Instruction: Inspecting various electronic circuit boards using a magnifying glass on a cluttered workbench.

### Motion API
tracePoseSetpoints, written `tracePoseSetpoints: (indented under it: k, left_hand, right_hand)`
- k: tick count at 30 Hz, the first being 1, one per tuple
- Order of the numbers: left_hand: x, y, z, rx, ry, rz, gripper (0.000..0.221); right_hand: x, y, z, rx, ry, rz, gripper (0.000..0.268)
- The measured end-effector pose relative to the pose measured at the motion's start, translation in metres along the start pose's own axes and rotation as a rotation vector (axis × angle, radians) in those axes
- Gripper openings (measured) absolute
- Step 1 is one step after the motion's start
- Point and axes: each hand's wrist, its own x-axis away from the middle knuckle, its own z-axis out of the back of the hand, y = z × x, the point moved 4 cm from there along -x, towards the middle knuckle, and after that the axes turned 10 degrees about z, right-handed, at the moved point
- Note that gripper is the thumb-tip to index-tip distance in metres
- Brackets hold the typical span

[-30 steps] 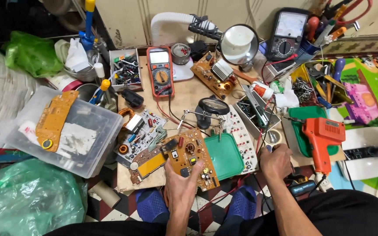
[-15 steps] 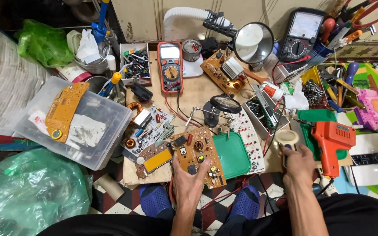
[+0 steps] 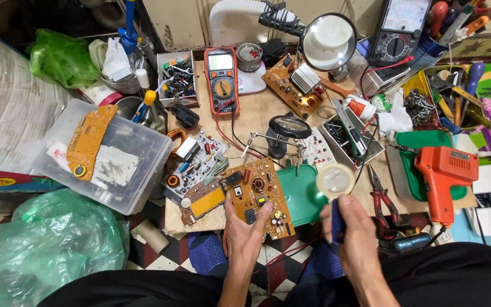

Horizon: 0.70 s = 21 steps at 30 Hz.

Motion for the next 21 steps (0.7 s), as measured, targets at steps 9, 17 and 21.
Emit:
tracePoseSetpoints:
  k: [9,17,21]
  left_hand:
    - [-0.004,-0.006,-0.004,0.054,-0.003,-0.036,0.139]
    - [-0.022,-0.028,-0.012,0.03,0.015,-0.119,0.133]
    - [-0.018,-0.023,-0.009,-0.02,0.015,-0.099,0.124]
  right_hand:
    - [0.024,0.035,-0.012,0.26,0.03,-0.146,0.025]
    - [0.032,0.018,-0.045,0.35,-0.099,-0.195,0.03]
    - [0.031,0.024,-0.042,0.309,-0.091,-0.199,0.031]
